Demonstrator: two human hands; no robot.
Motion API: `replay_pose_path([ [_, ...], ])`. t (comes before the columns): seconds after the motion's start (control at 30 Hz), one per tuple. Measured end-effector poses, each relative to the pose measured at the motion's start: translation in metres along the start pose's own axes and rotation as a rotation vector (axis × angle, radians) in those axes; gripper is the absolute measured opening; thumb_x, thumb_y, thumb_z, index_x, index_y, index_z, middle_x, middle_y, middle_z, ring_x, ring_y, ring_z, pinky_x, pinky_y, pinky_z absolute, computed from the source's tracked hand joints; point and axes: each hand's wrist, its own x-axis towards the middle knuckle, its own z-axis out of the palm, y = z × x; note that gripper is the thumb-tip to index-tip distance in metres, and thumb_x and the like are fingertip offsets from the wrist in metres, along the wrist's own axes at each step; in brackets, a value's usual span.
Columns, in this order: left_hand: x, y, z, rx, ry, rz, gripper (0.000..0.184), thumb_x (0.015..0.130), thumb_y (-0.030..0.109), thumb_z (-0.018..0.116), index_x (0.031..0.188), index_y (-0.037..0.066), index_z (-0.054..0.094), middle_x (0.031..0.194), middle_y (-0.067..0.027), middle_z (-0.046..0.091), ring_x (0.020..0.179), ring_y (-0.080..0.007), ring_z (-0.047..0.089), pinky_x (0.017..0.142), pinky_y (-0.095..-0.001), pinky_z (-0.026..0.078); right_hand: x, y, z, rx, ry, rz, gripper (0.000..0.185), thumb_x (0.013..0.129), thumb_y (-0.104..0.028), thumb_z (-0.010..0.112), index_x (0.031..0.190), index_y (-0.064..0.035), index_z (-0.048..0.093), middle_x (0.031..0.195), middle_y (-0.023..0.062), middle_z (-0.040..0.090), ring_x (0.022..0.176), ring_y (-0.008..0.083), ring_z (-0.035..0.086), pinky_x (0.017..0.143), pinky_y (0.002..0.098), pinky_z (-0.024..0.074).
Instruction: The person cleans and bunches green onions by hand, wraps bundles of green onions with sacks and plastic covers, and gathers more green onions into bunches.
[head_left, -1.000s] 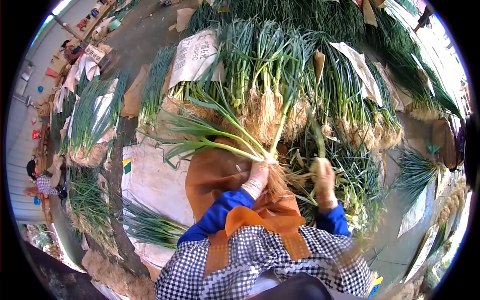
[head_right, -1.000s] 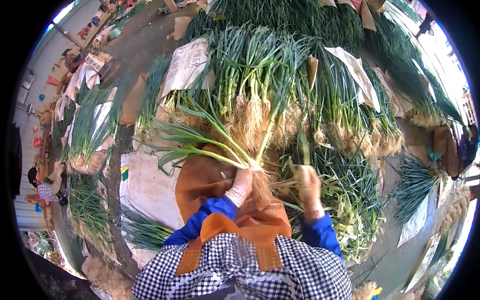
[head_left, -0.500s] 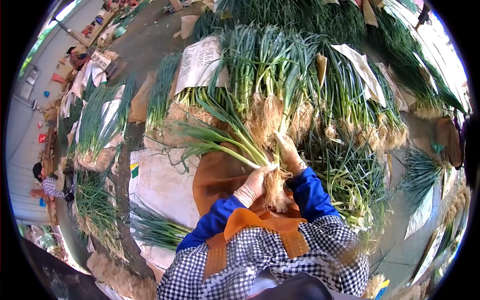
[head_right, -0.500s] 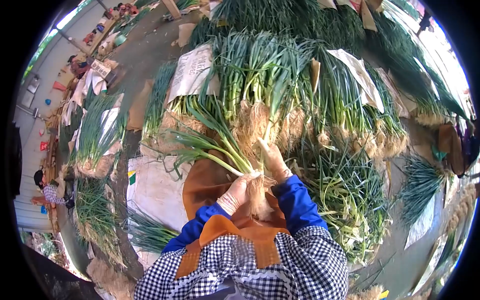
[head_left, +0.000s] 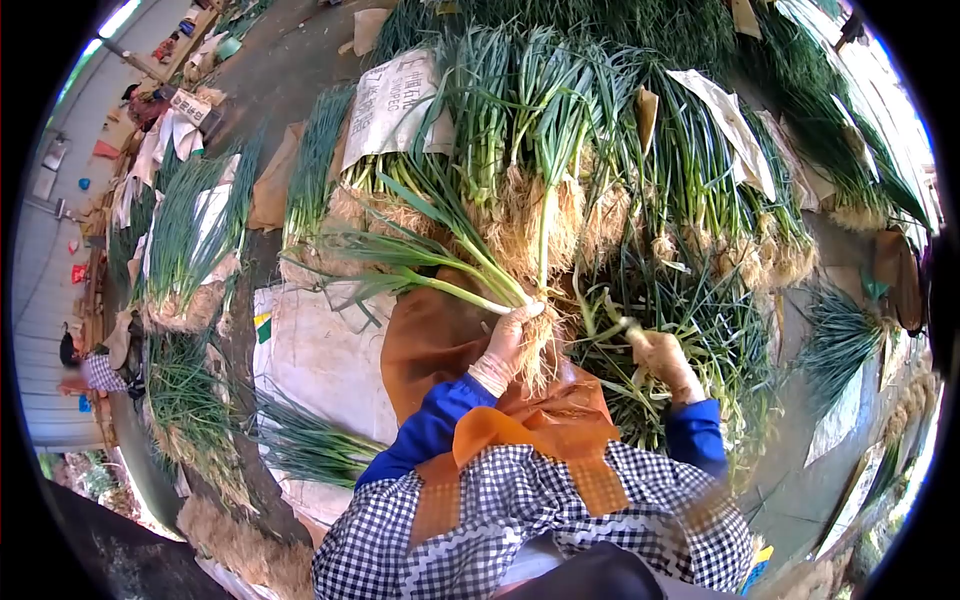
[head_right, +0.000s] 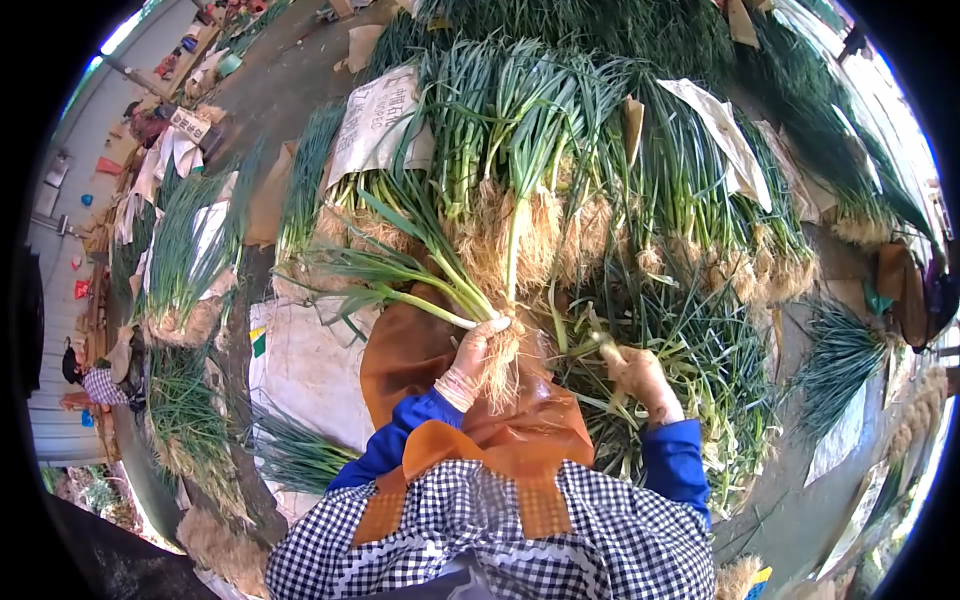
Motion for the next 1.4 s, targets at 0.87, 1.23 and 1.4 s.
replay_pose_path([
  [0.87,-0.021,0.098,0.082,-0.112,-0.376,0.070,0.038,0.072,-0.002,0.055,0.108,0.005,0.046,0.079,-0.0042,0.047,0.069,-0.0151,0.050,0.066,-0.0262,0.047,0.342,-0.068,-0.081,-0.927,0.322,-0.394,0.027,0.089,-0.026,0.049,0.102,-0.0046,0.058,0.094,0.0182,0.062,0.091,0.0348,0.060,0.078,0.0403,0.0481],
  [1.23,-0.001,-0.002,0.040,-0.037,-0.142,-0.149,0.029,0.074,0.000,0.057,0.103,0.002,0.052,0.091,-0.0065,0.059,0.084,-0.0183,0.060,0.075,-0.0300,0.051,0.079,-0.076,0.019,1.044,-0.158,-0.193,0.026,0.086,-0.021,0.053,0.101,-0.0007,0.061,0.076,0.0012,0.061,0.070,0.0098,0.055,0.066,0.0218,0.0442],
  [1.4,0.022,-0.030,-0.010,0.225,0.049,-0.003,0.029,0.072,-0.004,0.057,0.100,0.004,0.053,0.089,-0.0048,0.056,0.082,-0.0169,0.058,0.076,-0.0297,0.049,0.111,-0.093,0.004,0.177,0.238,-0.077,0.036,0.086,-0.036,0.053,0.098,-0.0031,0.061,0.078,0.0112,0.064,0.078,0.0188,0.062,0.069,0.0295,0.0486],
])
